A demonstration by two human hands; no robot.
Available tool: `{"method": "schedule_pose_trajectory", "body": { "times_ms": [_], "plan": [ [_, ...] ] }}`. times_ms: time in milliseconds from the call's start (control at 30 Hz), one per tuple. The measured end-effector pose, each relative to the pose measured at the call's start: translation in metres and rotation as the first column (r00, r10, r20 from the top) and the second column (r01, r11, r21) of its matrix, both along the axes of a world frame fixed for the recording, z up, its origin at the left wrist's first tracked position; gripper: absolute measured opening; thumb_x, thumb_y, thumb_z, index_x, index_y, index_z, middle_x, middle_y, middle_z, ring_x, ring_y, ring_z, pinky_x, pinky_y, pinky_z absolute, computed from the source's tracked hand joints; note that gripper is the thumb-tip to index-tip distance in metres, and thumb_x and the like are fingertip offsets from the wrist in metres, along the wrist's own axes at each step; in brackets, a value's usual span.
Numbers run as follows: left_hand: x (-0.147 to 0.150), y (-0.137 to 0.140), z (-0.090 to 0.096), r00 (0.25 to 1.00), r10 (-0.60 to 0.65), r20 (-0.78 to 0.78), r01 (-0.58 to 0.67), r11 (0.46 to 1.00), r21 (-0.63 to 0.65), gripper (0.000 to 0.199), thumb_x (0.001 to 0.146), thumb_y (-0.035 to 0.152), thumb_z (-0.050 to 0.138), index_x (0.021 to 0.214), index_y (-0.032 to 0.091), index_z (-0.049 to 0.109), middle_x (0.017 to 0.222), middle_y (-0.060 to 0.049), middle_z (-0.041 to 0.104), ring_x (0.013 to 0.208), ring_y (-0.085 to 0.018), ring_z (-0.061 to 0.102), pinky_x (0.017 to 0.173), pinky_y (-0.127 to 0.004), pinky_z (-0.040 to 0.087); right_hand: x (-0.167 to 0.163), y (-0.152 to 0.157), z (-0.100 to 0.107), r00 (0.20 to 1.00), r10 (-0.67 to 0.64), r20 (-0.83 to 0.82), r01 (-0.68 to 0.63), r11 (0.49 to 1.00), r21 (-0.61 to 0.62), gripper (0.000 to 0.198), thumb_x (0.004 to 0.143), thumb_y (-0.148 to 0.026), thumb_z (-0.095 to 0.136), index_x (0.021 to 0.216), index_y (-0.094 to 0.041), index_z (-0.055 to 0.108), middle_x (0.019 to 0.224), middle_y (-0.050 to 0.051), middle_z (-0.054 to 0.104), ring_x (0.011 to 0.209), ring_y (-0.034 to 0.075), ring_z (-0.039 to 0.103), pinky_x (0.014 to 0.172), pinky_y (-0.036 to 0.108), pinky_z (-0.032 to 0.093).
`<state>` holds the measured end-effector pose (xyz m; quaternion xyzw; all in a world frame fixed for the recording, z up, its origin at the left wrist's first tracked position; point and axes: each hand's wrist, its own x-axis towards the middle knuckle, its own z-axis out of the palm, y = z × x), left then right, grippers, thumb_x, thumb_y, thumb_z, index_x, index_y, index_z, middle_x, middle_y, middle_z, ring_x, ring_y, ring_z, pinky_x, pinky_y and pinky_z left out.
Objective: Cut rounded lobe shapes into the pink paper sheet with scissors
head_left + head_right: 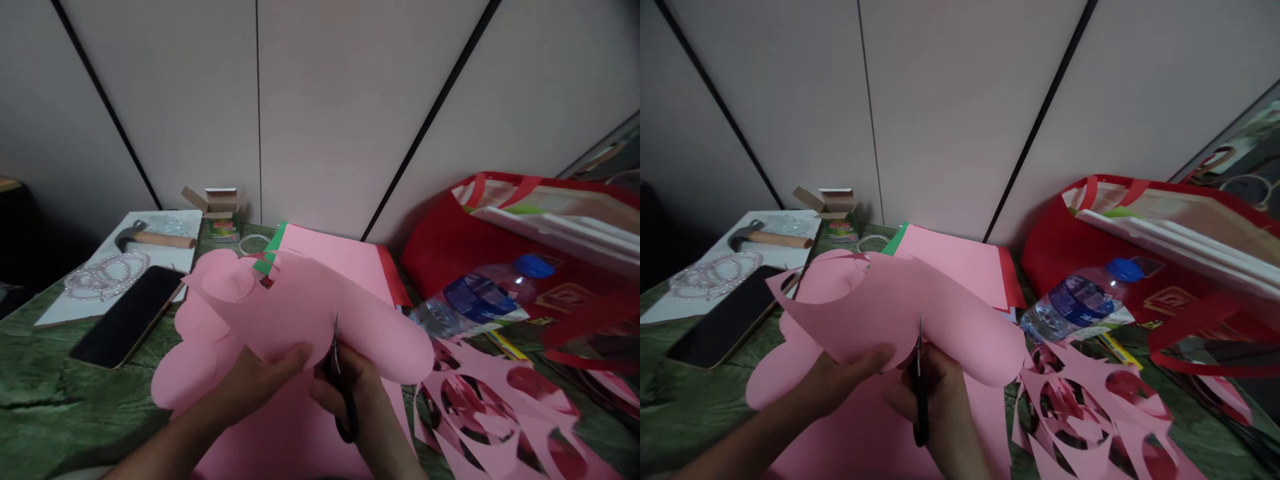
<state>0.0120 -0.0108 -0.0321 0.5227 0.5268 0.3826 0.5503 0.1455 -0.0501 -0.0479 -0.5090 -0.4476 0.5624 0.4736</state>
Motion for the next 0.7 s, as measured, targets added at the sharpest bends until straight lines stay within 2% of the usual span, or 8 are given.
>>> {"method": "schedule_pose_trajectory", "body": {
  "times_ms": [133,300,533,700],
  "plan": [
    [-0.002,0.001,-0.001,1.000,-0.025,0.010,0.026,1.000,-0.007,0.015,0.064,0.034,0.061,0.067,0.020,0.056,0.066,-0.003,0.068,0.076,-0.024,0.063,0.064,-0.033,0.051,-0.002,0.002,0.002,1.000,-0.012,0.009,0.012,1.000,0.004,0.021,0.056,-0.028,0.064,0.062,-0.018,0.047,0.050,-0.006,0.041,0.045,0.009,0.034,0.042,0.021,0.027],
    [-0.003,0.002,-0.001,0.999,-0.031,-0.006,0.031,0.999,0.011,0.015,0.064,0.034,0.060,0.068,0.021,0.057,0.060,-0.003,0.065,0.082,-0.026,0.062,0.066,-0.035,0.051,-0.002,0.001,0.003,1.000,-0.013,0.008,0.013,1.000,0.012,0.019,0.056,-0.025,0.063,0.062,-0.018,0.047,0.050,-0.006,0.041,0.045,0.009,0.034,0.043,0.021,0.028],
    [-0.003,0.003,0.005,0.998,-0.062,0.017,0.061,0.998,0.013,0.012,0.062,0.031,0.058,0.066,0.020,0.056,0.073,-0.005,0.068,0.080,-0.024,0.062,0.066,-0.034,0.050,-0.002,0.000,-0.011,0.999,-0.039,0.001,0.039,0.999,-0.012,0.018,0.057,-0.024,0.064,0.064,-0.017,0.049,0.048,-0.006,0.044,0.043,0.008,0.034,0.042,0.021,0.028],
    [-0.003,0.004,0.007,0.998,-0.062,0.021,0.062,0.998,0.016,0.010,0.061,0.030,0.058,0.063,0.020,0.054,0.078,-0.005,0.067,0.078,-0.022,0.061,0.065,-0.031,0.050,-0.003,0.001,-0.008,0.998,-0.050,0.023,0.051,0.997,-0.060,0.016,0.055,-0.022,0.063,0.063,-0.016,0.051,0.049,-0.006,0.045,0.044,0.008,0.035,0.043,0.020,0.027]
  ]
}}
